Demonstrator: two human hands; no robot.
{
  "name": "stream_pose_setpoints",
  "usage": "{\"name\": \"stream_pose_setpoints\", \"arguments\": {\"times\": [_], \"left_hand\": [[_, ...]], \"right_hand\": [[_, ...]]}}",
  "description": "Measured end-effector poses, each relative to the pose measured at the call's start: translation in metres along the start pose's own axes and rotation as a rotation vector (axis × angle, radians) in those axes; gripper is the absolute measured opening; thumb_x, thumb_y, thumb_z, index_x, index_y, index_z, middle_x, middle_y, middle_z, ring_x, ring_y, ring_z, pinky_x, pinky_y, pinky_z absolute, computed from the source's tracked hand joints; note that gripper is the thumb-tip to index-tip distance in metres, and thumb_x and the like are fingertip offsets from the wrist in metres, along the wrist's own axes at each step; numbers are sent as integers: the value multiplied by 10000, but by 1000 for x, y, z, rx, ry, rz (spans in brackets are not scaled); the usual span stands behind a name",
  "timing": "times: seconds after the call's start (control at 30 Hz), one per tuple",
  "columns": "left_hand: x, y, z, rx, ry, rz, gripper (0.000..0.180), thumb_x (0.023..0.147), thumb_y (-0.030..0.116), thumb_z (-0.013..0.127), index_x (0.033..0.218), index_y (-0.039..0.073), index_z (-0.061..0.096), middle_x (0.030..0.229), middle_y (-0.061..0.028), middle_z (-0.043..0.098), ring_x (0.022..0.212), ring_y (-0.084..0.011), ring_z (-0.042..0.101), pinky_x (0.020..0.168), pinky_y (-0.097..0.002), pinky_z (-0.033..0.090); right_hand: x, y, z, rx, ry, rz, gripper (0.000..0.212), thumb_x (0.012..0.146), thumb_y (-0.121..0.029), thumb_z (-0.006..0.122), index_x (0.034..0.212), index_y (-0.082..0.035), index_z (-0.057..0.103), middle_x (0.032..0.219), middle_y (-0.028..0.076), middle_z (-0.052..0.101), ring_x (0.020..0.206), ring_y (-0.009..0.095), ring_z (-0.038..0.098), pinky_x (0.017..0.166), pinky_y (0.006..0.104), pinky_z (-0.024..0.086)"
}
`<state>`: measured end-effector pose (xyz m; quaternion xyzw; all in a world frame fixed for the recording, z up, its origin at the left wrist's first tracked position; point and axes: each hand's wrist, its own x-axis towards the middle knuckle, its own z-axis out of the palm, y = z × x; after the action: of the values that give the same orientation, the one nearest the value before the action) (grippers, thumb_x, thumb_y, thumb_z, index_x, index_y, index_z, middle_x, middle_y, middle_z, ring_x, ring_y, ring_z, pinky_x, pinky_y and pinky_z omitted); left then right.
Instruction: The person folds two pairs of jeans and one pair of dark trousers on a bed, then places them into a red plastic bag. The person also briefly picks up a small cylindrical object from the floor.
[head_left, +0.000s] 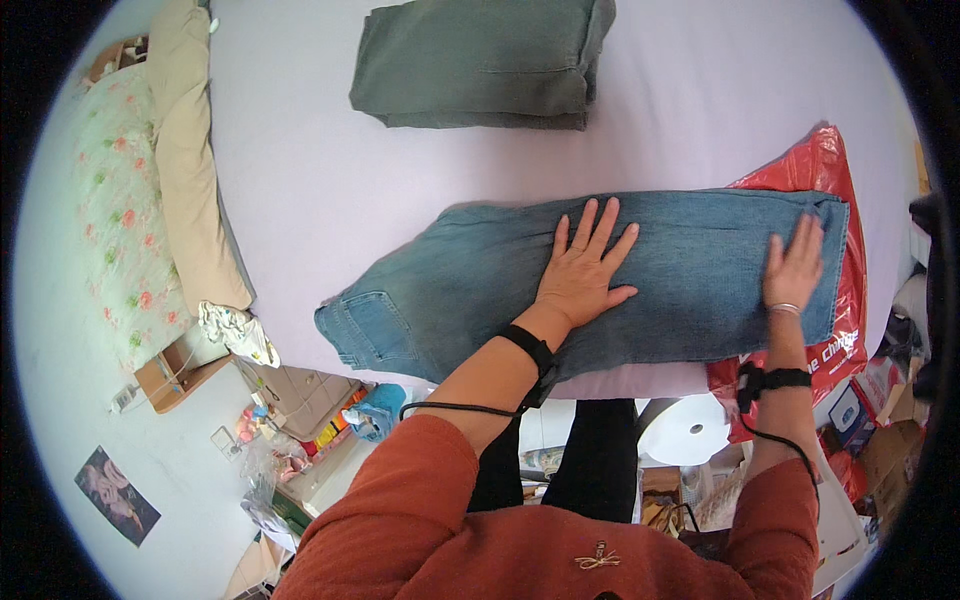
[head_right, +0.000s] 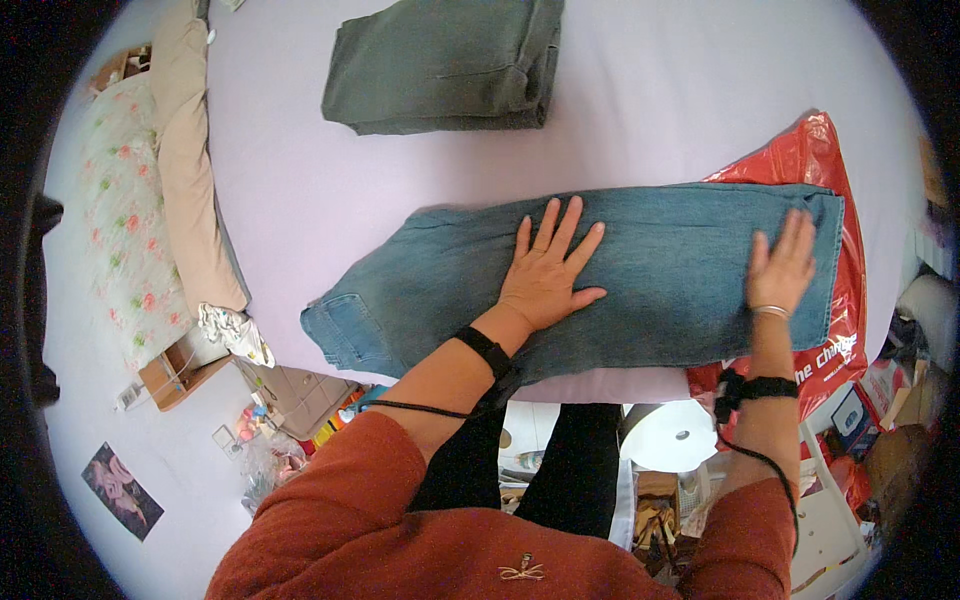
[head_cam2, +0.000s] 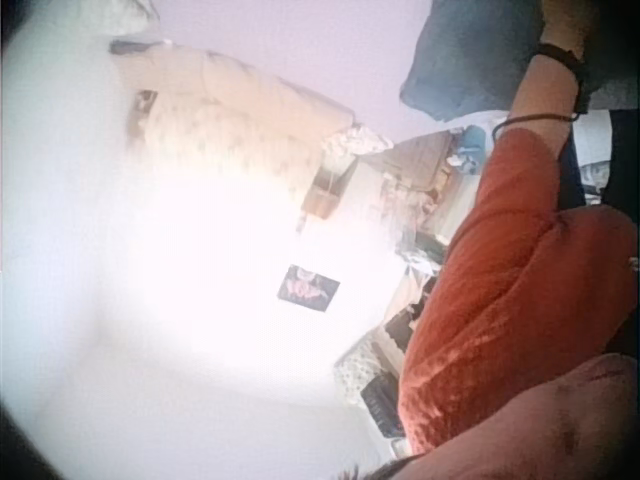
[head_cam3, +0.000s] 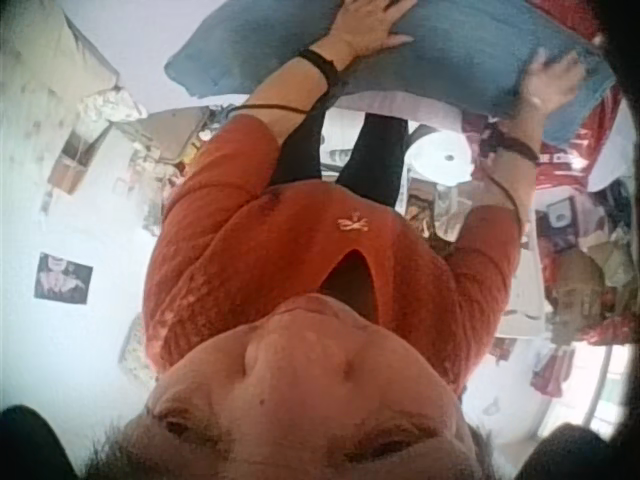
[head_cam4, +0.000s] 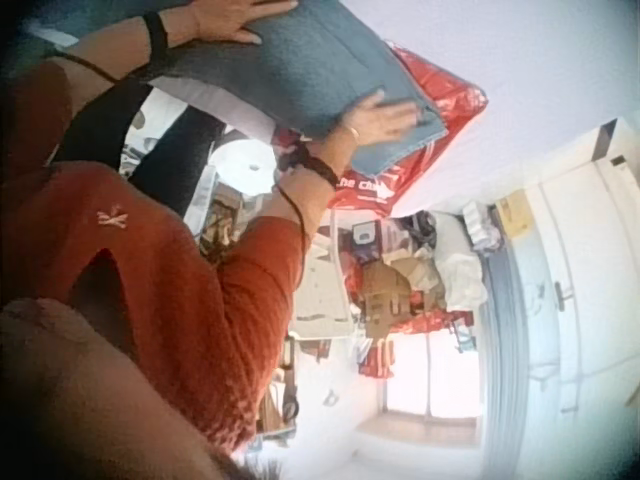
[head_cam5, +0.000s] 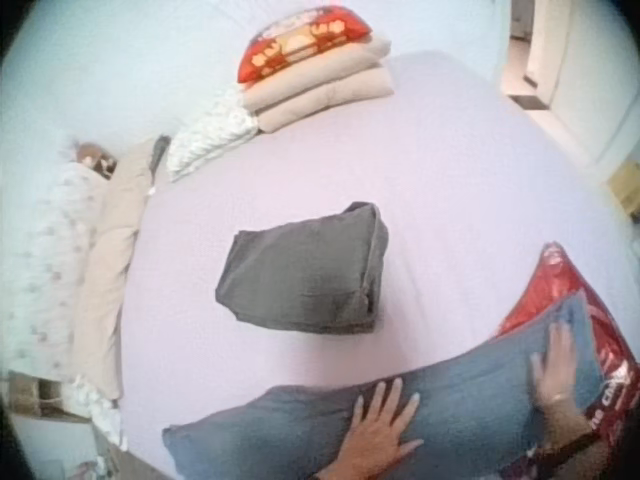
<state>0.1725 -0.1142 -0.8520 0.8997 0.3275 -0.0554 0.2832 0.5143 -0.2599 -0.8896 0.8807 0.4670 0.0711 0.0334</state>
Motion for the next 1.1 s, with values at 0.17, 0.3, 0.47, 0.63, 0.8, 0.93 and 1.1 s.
{"name": "stream_pose_setpoints", "arguments": {"times": [0.17,0.3,0.47,0.63,0.8,0.93,1.1], "left_hand": [[-29,11,-24,-3,99,-15,775,850,531,662,1498,192,406,1619,-175,180,1482,-399,179,1155,-612,183],[-83,14,-30,-9,15,-30,772,855,561,635,1494,190,413,1614,-187,197,1481,-399,190,1150,-611,191],[-95,2,1,-39,-88,-42,804,825,576,652,1497,203,415,1623,-181,180,1490,-391,169,1155,-606,180],[-97,-2,11,-45,-97,-51,802,816,567,663,1489,202,426,1622,-166,190,1495,-381,149,1173,-586,152],[-98,4,1,-59,-34,-43,771,833,576,649,1460,166,467,1609,-162,222,1491,-374,157,1186,-569,136],[-94,12,-22,-230,-6,-92,702,888,559,606,1422,115,509,1552,-165,347,1448,-370,274,1179,-561,172],[-103,0,-79,-1567,42,-414,712,958,645,450,1411,100,509,1389,-123,537,1284,-251,492,1049,-457,402]], "right_hand": [[-3,107,-16,216,-46,122,578,966,-326,592,1437,-31,434,1467,249,424,1355,413,410,1105,449,368],[-29,136,-12,280,-283,318,728,873,-468,696,1372,17,482,1345,259,541,1246,395,526,1040,433,427],[-23,149,6,297,-367,497,823,771,-561,764,1302,23,534,1211,285,628,1125,417,612,975,453,468],[-15,159,-1,353,-566,501,839,727,-513,807,1293,57,567,1188,233,667,1136,365,627,966,433,476],[-12,112,-74,1195,-611,653,453,842,-218,747,1207,19,624,1065,126,714,945,228,681,873,342,516],[-18,10,-171,1427,-442,638,404,879,-140,703,1242,0,591,1112,91,689,966,185,647,879,327,506],[-68,-158,-263,1598,-585,378,369,881,-105,705,1223,-32,586,1084,53,645,928,161,613,835,323,518]]}}
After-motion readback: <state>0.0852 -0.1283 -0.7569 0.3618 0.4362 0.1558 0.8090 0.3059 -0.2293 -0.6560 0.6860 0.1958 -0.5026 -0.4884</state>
